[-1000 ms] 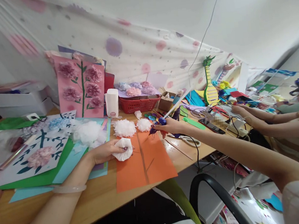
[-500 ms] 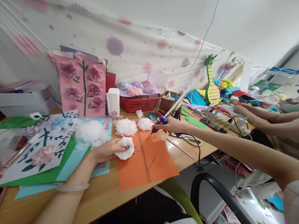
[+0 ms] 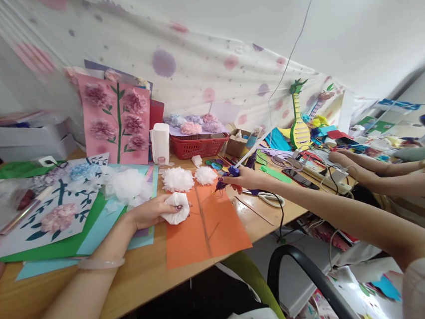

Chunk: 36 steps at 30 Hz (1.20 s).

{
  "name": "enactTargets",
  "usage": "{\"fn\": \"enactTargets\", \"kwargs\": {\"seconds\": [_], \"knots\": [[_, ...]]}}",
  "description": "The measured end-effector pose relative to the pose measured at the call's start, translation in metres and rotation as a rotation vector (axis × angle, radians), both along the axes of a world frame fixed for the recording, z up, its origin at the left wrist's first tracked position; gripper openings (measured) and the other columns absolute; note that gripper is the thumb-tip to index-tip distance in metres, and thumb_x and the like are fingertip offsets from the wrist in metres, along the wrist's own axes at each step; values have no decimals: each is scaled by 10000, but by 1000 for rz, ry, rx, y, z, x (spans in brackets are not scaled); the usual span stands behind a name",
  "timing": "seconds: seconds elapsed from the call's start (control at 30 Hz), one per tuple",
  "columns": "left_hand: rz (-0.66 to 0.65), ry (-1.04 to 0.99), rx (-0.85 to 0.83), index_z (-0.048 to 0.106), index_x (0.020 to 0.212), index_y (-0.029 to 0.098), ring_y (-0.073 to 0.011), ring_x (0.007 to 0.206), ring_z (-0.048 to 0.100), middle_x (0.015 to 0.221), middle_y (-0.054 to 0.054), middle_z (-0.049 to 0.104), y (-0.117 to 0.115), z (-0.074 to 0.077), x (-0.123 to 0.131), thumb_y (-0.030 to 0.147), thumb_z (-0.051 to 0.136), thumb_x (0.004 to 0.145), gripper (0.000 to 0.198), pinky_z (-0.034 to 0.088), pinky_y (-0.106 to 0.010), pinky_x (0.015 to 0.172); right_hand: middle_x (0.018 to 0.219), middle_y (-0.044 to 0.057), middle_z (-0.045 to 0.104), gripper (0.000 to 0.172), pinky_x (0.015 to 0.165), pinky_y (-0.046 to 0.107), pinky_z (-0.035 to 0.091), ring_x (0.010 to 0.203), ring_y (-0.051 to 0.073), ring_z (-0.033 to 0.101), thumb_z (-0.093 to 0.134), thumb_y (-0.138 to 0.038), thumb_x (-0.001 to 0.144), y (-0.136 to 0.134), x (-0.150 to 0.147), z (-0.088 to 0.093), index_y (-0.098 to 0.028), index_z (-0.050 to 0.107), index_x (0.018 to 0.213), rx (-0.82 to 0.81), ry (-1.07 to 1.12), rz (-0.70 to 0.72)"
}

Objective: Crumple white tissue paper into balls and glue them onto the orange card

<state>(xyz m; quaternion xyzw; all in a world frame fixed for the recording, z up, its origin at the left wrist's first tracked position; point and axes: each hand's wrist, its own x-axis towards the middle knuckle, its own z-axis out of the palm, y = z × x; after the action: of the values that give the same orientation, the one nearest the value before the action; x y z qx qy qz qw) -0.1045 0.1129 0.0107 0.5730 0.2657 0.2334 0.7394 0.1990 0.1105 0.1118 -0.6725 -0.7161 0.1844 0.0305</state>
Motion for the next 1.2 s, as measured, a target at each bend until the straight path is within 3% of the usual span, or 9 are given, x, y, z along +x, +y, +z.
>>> {"fn": "enactTargets", "kwargs": {"seconds": [0.43,0.57,0.67,0.77,1.0,1.2], "knots": [[-11,5,8,696,868,157,-150,737,585,810,-31,691,-2,2,1,278,785,709,219,424,-258,698,599,24,692,624,445,253,378,473,137,546,516,-811,787,-2,2,-1,-220,700,713,-42,68,7],[-10,6,-2,700,867,157,-159,745,591,815,-34,693,-1,1,0,283,798,700,231,431,-265,703,613,38,708,629,509,232,414,574,147,608,523,-788,806,-3,4,4,-201,666,633,-33,87,14],[7,18,-9,703,885,165,-167,777,602,851,-38,700,0,-2,-1,294,807,692,254,441,-267,721,641,45,726,644,542,224,438,619,151,635,494,-791,822,2,2,0,-196,689,670,-16,121,20],[28,36,-8,701,902,176,-177,813,612,887,-43,705,0,-4,-2,305,818,685,278,447,-270,743,641,30,730,621,489,226,423,542,137,608,509,-784,818,8,-2,-8,-205,723,751,-15,152,36],[68,67,-14,703,903,184,-162,774,592,850,-26,692,1,-5,-3,362,874,633,366,437,-253,714,600,38,712,675,474,224,411,541,140,604,512,-826,775,15,6,-14,-193,670,600,-7,161,56],[86,86,-18,709,917,169,-160,774,586,855,-38,687,-2,-1,-2,404,898,604,434,428,-248,703,598,33,715,624,502,230,424,546,141,606,536,-778,798,15,5,-10,-205,692,605,-16,184,109]]}}
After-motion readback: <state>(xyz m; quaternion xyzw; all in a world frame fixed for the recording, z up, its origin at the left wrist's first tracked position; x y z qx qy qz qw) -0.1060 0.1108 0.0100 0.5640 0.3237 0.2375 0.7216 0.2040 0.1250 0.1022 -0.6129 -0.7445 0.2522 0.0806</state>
